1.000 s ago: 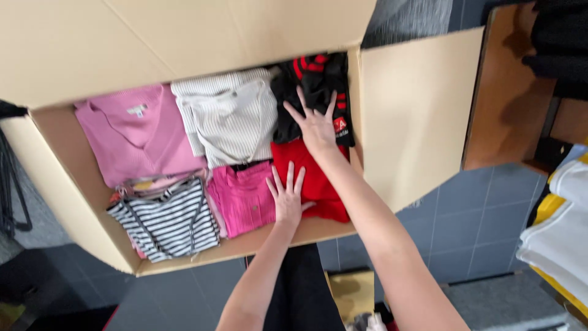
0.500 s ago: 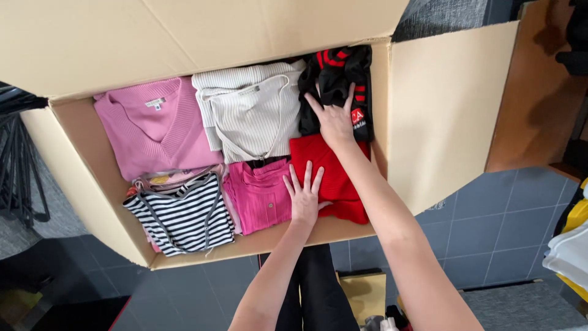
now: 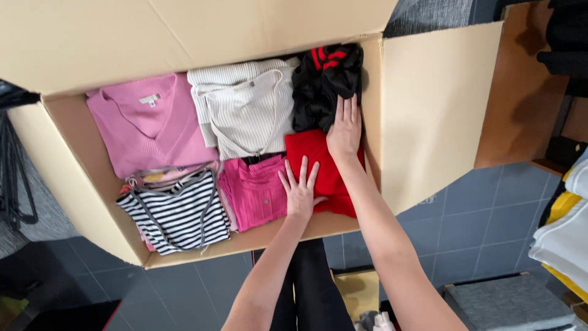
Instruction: Fold various clothing items on a desk and pack them into a cardboard box
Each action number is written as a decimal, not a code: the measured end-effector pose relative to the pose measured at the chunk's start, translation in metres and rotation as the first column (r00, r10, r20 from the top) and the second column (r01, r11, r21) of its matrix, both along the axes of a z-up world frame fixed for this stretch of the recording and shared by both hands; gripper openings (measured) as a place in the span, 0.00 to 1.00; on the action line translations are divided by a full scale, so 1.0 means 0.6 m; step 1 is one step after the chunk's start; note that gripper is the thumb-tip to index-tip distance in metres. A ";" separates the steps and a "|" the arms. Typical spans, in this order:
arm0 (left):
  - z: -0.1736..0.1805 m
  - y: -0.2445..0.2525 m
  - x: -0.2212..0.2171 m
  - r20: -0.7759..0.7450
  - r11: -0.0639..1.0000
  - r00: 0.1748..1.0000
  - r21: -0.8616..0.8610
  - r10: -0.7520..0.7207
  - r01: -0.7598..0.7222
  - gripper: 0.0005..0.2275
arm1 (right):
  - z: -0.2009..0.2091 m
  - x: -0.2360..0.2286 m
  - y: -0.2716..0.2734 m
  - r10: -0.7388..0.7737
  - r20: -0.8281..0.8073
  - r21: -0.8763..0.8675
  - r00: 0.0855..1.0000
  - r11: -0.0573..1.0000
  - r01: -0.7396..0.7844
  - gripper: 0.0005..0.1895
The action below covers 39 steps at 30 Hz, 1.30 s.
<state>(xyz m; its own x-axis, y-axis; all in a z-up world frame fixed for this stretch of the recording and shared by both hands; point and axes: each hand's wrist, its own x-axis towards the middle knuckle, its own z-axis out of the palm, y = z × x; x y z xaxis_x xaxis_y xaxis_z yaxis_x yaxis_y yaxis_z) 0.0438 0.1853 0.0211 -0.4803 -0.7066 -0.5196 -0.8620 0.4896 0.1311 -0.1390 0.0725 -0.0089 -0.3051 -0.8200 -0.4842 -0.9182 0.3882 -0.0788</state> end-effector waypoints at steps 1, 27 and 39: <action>0.003 -0.004 -0.001 0.007 1.000 1.000 0.007 -0.002 0.002 0.60 | -0.005 -0.001 -0.009 0.000 -0.014 0.049 1.000 0.999 0.000 0.41; 0.019 0.008 0.048 -0.079 1.000 0.997 -0.009 -0.004 0.003 0.53 | 0.058 -0.030 -0.115 0.109 0.215 -0.252 0.970 0.966 -0.053 0.43; 0.097 0.018 0.278 -0.258 0.991 0.957 0.032 0.133 -0.129 0.31 | 0.225 0.150 0.317 0.142 0.115 -0.320 0.983 0.942 -0.099 0.24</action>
<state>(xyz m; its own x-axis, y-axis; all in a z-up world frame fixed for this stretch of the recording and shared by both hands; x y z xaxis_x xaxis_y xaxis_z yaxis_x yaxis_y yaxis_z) 0.2107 0.1963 0.0793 -0.5037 -0.7655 -0.4005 -0.8539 0.3708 0.3652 -0.0489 0.2625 0.1264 -0.1443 -0.9630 -0.2278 -0.9290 0.2111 -0.3040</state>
